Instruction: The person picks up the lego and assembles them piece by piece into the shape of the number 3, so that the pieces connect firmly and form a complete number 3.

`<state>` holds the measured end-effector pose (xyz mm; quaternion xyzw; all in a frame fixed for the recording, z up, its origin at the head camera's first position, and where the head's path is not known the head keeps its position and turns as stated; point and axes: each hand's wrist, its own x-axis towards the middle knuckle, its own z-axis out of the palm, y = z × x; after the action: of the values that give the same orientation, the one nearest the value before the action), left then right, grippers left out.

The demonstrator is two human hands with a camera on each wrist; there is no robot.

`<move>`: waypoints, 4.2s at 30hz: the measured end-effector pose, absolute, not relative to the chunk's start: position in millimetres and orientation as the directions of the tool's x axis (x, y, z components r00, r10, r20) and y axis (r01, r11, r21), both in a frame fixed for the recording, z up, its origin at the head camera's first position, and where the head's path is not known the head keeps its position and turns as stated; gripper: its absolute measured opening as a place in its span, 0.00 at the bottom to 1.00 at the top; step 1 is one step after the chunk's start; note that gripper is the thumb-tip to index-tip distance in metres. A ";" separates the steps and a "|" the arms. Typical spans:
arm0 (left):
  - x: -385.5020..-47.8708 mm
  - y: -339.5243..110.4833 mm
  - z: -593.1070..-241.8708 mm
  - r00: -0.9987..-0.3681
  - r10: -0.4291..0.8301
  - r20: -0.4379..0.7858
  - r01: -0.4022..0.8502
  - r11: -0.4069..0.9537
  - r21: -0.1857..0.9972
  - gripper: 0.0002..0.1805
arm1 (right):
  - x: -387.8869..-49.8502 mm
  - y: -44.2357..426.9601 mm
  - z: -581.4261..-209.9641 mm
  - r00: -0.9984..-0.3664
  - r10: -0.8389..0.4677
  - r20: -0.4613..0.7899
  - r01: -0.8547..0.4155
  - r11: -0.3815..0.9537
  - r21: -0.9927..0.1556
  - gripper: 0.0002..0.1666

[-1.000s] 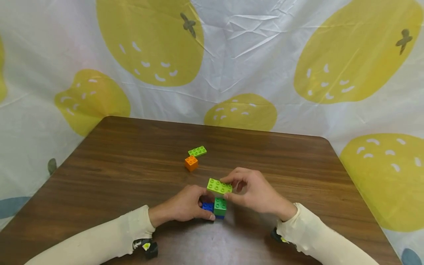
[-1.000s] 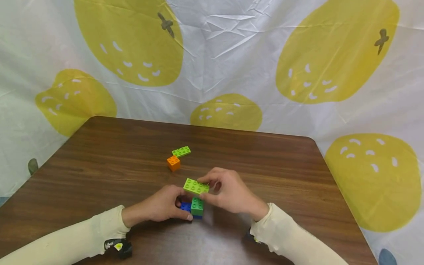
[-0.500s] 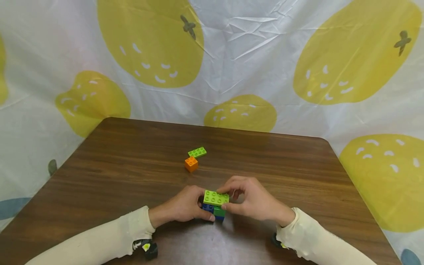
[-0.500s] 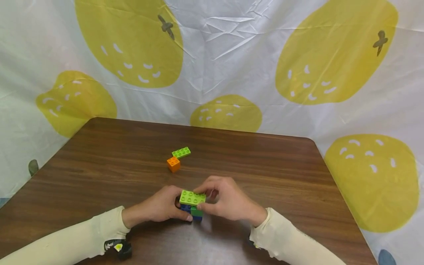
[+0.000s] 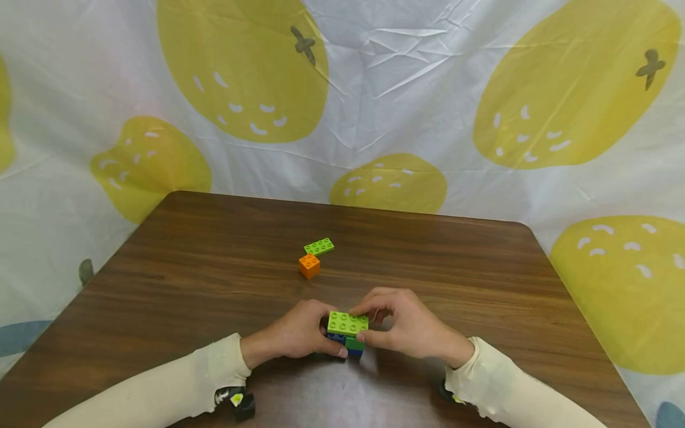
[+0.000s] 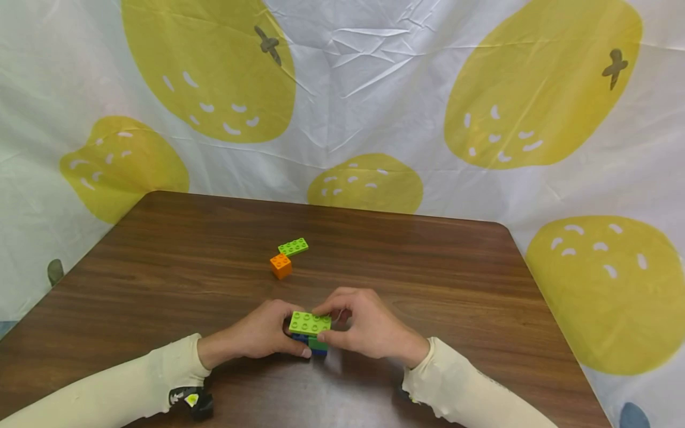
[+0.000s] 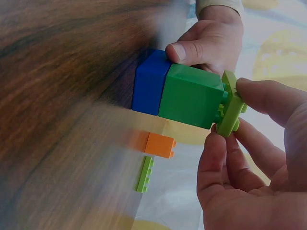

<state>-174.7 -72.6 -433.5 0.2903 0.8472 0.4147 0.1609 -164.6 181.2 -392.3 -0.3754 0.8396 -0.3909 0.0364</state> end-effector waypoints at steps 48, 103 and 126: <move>-171.9 -77.2 -440.1 -0.798 0.602 -0.028 0.260 0.387 0.885 0.17 | -163.4 181.0 -403.9 -0.720 -0.647 0.250 -0.600 0.401 -0.692 0.20; -165.1 -75.7 -434.7 -0.814 0.579 0.055 0.237 0.244 0.940 0.20 | -162.3 177.5 -399.1 -0.746 -0.641 0.178 -0.525 0.402 -0.750 0.22; -164.8 -74.4 -436.5 -0.812 0.581 0.052 0.263 0.285 0.922 0.16 | -169.1 178.3 -398.3 -0.724 -0.666 0.179 -0.529 0.369 -0.764 0.18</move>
<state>-164.8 -74.4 -436.5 0.2680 0.7875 0.5346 0.1486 -169.1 178.3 -398.3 -0.3629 0.8234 -0.4288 0.0802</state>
